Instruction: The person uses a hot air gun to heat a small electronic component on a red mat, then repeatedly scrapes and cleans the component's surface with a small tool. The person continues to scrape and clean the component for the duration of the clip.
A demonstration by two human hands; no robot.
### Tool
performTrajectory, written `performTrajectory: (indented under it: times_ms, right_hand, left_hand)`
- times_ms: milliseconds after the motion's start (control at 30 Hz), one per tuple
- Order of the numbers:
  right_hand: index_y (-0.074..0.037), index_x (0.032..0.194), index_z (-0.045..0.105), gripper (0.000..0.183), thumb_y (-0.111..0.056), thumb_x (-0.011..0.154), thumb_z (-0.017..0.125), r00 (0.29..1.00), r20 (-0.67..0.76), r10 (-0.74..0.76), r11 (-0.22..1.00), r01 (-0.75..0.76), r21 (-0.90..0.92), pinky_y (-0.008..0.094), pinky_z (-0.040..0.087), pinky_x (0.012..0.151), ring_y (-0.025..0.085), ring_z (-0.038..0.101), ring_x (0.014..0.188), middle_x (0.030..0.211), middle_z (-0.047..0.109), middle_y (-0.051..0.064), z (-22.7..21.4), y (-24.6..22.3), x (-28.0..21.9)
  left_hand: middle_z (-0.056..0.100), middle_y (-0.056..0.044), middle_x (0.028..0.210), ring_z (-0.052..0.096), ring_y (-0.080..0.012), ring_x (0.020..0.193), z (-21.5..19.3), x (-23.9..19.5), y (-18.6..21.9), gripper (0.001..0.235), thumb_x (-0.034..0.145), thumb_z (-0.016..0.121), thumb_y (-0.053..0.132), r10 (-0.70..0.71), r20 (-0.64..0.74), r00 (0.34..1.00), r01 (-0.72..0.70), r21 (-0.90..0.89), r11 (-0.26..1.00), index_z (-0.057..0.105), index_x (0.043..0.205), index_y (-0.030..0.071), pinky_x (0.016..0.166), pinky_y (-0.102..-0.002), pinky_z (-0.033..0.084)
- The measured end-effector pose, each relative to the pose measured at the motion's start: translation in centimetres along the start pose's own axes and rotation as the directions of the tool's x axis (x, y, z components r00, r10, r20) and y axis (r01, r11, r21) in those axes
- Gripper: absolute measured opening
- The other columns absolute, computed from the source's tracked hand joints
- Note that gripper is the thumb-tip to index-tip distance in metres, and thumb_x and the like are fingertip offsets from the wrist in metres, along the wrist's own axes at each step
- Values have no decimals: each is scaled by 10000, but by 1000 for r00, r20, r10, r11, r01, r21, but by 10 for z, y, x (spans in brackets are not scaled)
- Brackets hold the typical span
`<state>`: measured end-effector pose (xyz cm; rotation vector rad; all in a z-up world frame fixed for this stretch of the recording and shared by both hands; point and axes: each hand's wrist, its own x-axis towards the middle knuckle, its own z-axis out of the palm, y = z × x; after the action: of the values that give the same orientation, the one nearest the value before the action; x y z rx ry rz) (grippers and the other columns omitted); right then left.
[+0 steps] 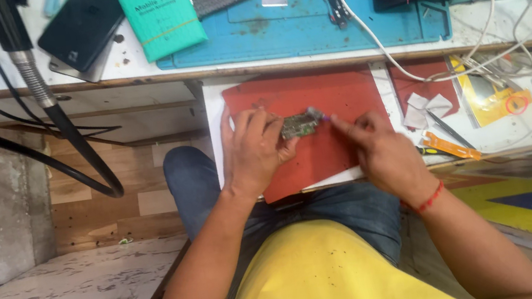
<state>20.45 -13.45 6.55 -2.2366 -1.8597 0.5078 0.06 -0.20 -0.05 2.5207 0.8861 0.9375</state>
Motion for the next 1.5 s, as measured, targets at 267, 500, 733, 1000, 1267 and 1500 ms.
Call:
performTrajectory:
  times_ms: [267, 500, 733, 1000, 1267, 1500]
  right_hand:
    - [-190, 1435, 594, 575, -5, 890, 584, 998, -61, 26, 988, -16, 152, 482, 526, 685, 383, 659, 820, 1030, 623, 165, 9, -22, -19]
    - [-178, 1436, 592, 586, -5, 877, 574, 992, -97, 75, 993, -66, 95, 483, 539, 669, 387, 666, 799, 1052, 626, 174, 16, -19, -12]
    - [-212, 1438, 585, 536, -75, 920, 591, 988, -49, 145, 988, -142, 65, 508, 529, 615, 411, 659, 741, 1063, 628, 167, 15, -29, -26]
    - [-230, 1442, 593, 551, -50, 922, 571, 991, -65, 120, 992, -117, 49, 503, 539, 644, 413, 670, 782, 1072, 627, 161, 16, -30, -23]
    - [-214, 1467, 568, 583, -39, 911, 573, 992, -28, 120, 993, -119, 13, 503, 543, 644, 415, 663, 757, 1068, 619, 163, 20, -25, -28]
    - [-192, 1469, 559, 586, -45, 901, 574, 994, -35, 101, 994, -100, 33, 508, 538, 612, 423, 651, 728, 1113, 616, 182, 22, -25, -32]
  left_hand:
    - [658, 2, 1029, 599, -240, 1068, -4, 2, 0, 395, 699, 872, 367, -16, 41, 999, 15, 16, 1000, 770, 978, 105, 1118, -632, 336]
    - [662, -31, 1048, 586, -246, 1052, -2, 11, 3, 432, 680, 873, 372, -6, 38, 999, 5, 30, 1000, 777, 1002, 100, 1107, -617, 348]
    - [649, -23, 1010, 589, -257, 1025, -3, 8, 4, 408, 684, 879, 372, 4, 26, 1000, -5, 18, 1000, 773, 969, 100, 1087, -592, 382]
    - [644, -14, 1015, 591, -243, 1016, -5, 7, 7, 401, 684, 883, 366, -11, 44, 999, 11, 2, 1000, 768, 964, 104, 1042, -551, 406]
    - [628, 6, 974, 587, -235, 997, -3, 7, 6, 408, 676, 895, 357, -8, 22, 1000, 8, 6, 1000, 777, 979, 109, 1073, -566, 395]
    - [625, -16, 990, 583, -252, 1036, 0, -2, 6, 421, 683, 899, 369, -45, 97, 994, 47, -25, 999, 764, 986, 109, 1105, -593, 358]
